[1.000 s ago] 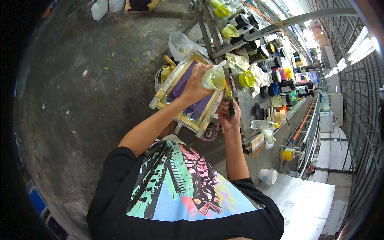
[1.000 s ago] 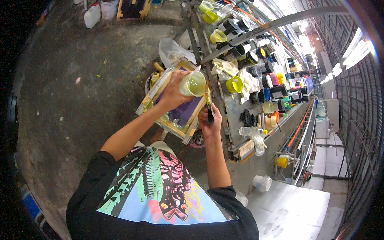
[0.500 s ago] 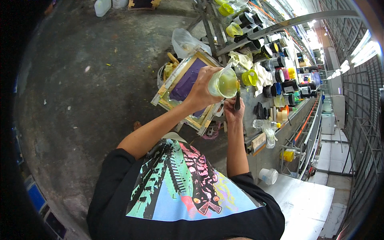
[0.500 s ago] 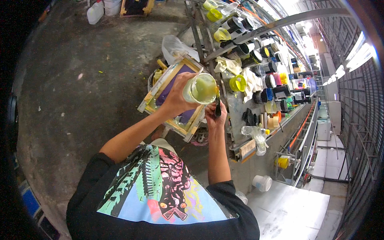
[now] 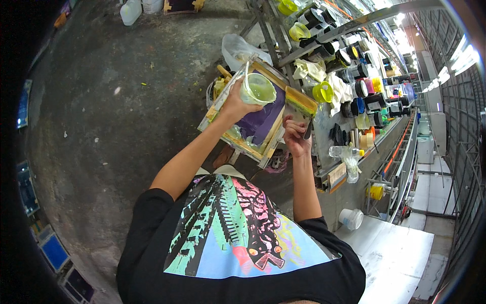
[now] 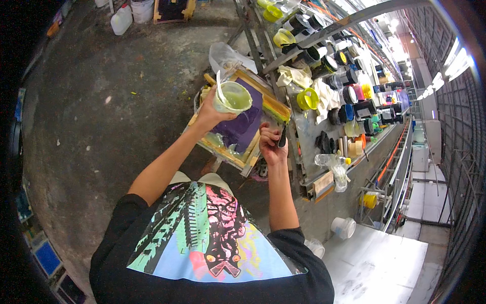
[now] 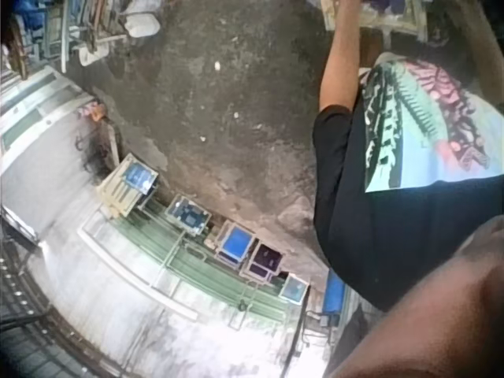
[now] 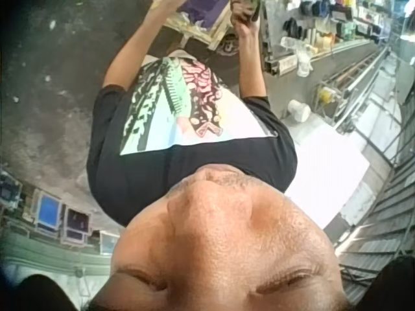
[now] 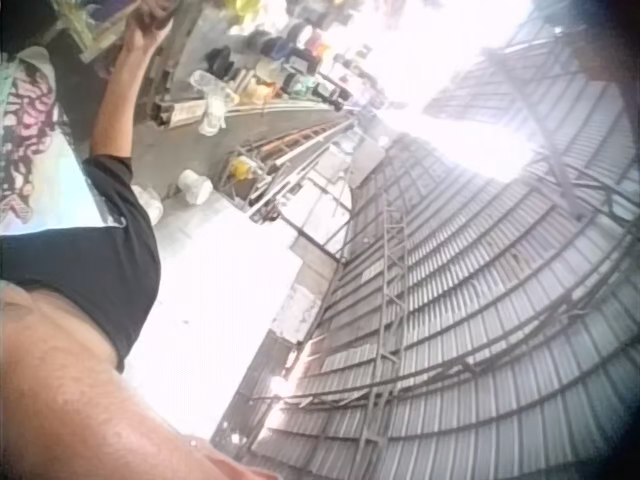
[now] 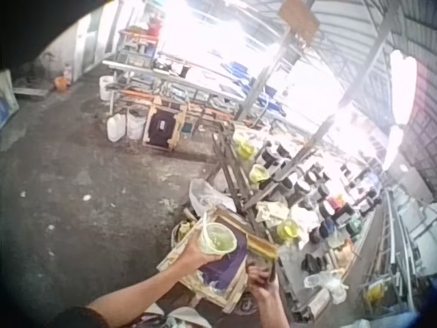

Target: The person performs screen printing on a conveyor belt. They pour green ink onto a screen, spread it with a squeegee, and then pour yellow ink to print a design onto purple fabric pieces moving along the line.

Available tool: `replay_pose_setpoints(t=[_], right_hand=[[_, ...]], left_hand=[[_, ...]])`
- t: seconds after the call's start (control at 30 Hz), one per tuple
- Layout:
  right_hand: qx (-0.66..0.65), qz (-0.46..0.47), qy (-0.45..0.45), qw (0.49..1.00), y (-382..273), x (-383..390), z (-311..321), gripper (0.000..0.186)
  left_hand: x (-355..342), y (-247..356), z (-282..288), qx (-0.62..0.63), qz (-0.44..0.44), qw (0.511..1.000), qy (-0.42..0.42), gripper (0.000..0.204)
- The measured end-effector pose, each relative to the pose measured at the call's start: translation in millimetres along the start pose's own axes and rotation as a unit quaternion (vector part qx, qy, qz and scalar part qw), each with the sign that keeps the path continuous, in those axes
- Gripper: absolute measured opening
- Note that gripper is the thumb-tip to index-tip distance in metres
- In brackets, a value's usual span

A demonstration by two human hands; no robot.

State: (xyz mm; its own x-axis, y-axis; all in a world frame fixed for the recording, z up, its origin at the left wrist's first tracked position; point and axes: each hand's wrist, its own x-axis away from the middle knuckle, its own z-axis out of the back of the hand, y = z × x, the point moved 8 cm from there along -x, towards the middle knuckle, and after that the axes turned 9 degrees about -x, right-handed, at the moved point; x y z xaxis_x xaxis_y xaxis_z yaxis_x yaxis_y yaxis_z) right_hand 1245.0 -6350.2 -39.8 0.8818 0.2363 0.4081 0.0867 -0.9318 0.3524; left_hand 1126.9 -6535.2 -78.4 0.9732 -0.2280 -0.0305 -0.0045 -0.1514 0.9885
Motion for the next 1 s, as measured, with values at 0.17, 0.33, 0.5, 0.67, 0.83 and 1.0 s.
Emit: replay_pose_setpoints(t=[0.17,0.33,0.5,0.67,0.83,1.0], right_hand=[[0.052,-0.035,-0.002,0.998,20,15,-5,0.040],[0.058,-0.061,0.041,0.996,32,32,2,0.036],[0.075,-0.052,0.067,0.994,24,38,10,0.034],[0.225,-0.021,0.092,0.970,-7,27,26,0.030],[0.606,0.285,0.182,0.720,-49,-1,5,0.036],[0.928,0.274,-0.018,0.251,-62,-80,3,0.020]], left_hand=[[-18,-1,-10,-0.057,0.003,0.998,0.015,0.102],[-31,17,-14,-0.167,-0.078,0.983,-0.008,0.101],[-42,-3,-6,-0.116,-0.125,0.985,-0.005,0.100],[-34,7,12,-0.061,-0.064,0.996,0.011,0.098],[-10,8,68,0.026,0.005,0.997,0.066,0.094],[40,6,129,0.030,0.036,0.992,0.120,0.091]])
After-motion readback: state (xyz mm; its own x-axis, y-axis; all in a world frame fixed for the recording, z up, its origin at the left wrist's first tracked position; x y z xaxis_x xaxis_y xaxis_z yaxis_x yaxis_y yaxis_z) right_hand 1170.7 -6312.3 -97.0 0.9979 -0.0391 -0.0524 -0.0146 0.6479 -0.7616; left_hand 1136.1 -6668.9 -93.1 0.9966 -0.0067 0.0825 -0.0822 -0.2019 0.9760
